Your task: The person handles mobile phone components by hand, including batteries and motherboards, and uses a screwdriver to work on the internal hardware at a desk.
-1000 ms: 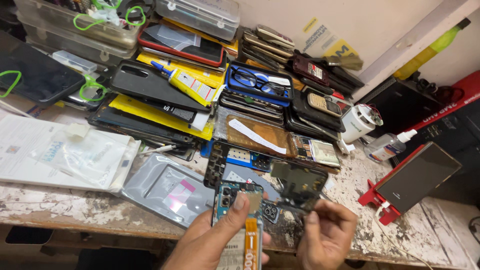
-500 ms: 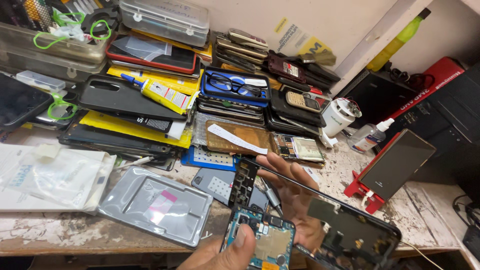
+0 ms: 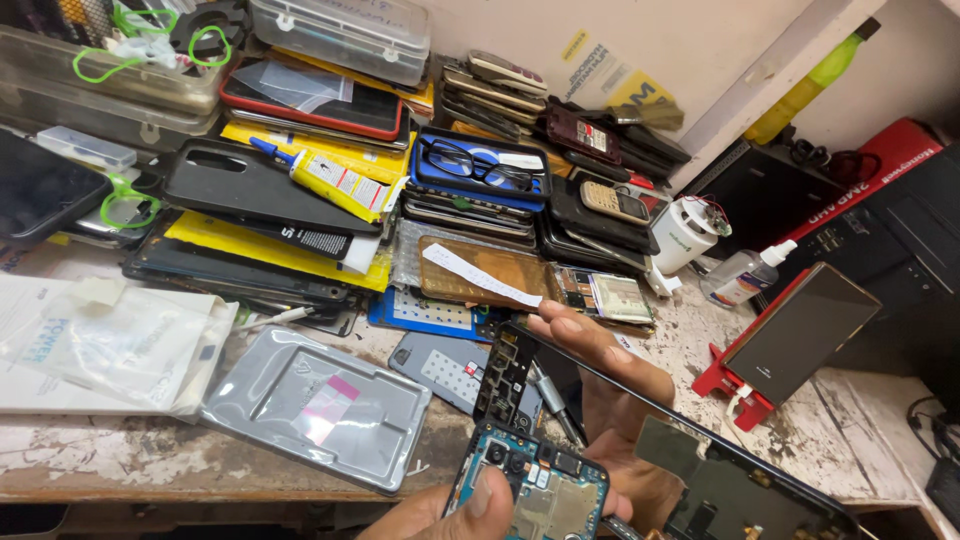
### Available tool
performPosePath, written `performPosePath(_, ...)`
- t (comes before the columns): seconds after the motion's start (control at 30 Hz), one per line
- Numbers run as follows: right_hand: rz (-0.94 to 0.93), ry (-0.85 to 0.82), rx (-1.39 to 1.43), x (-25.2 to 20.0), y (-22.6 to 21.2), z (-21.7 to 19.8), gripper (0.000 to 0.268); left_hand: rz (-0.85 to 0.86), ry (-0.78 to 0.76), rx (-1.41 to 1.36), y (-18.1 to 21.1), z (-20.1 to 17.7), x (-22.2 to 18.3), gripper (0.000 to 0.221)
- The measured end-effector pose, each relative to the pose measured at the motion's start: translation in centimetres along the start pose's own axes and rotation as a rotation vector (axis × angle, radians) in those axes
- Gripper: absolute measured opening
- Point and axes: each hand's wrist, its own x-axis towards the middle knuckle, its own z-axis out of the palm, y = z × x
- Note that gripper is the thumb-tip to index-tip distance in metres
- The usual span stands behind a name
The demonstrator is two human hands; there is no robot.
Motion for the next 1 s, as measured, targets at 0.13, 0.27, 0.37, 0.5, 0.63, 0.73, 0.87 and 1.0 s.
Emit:
performPosePath(0.13,-0.035,0.011,0.004,0.4,0.6,0.8,0.084,0.005,-0.014,-0.005,-0.2,0.2,-0.1,0.076)
performPosePath(0.27,-0.11,0.057,0.027,0.9,1.4,1.6,0.079,0.013,-0.029,-0.001,-0.2,0.4,0.2,0.077)
performPosePath(0.37,-0.116,0.07,0.066,1.0,1.2,2.2,0.077,0.011,-0.047,0.003,-0.2,0.6,0.4,0.078)
performPosePath(0.5,-0.053,0.108,-0.062,1.8,0.6,2.7,0.07,0.022,-0.045,-0.009,-0.3,0.4,0.2,0.08)
performPosePath(0.63,-0.141,0.022,0.041,2.5,0.5,2.7,0.074,0.037,-0.028,-0.036,-0.6,-0.1,-0.2,0.082)
performPosePath(0.73,-0.153,0.021,0.083,2.4,0.7,2.3,0.075,0.052,-0.029,-0.052,-0.5,-0.6,-0.1,0.083)
performPosePath(0.87,-0.116,-0.028,-0.182,2.8,0.8,-0.1,0.09,0.138,-0.054,-0.096,0.4,-0.8,0.4,0.084)
performPosePath(1.0,-0.116,-0.115,-0.397,4.7,0.4,-3.1,0.094,0.297,-0.27,-0.326,2.6,-0.9,0.1,0.086)
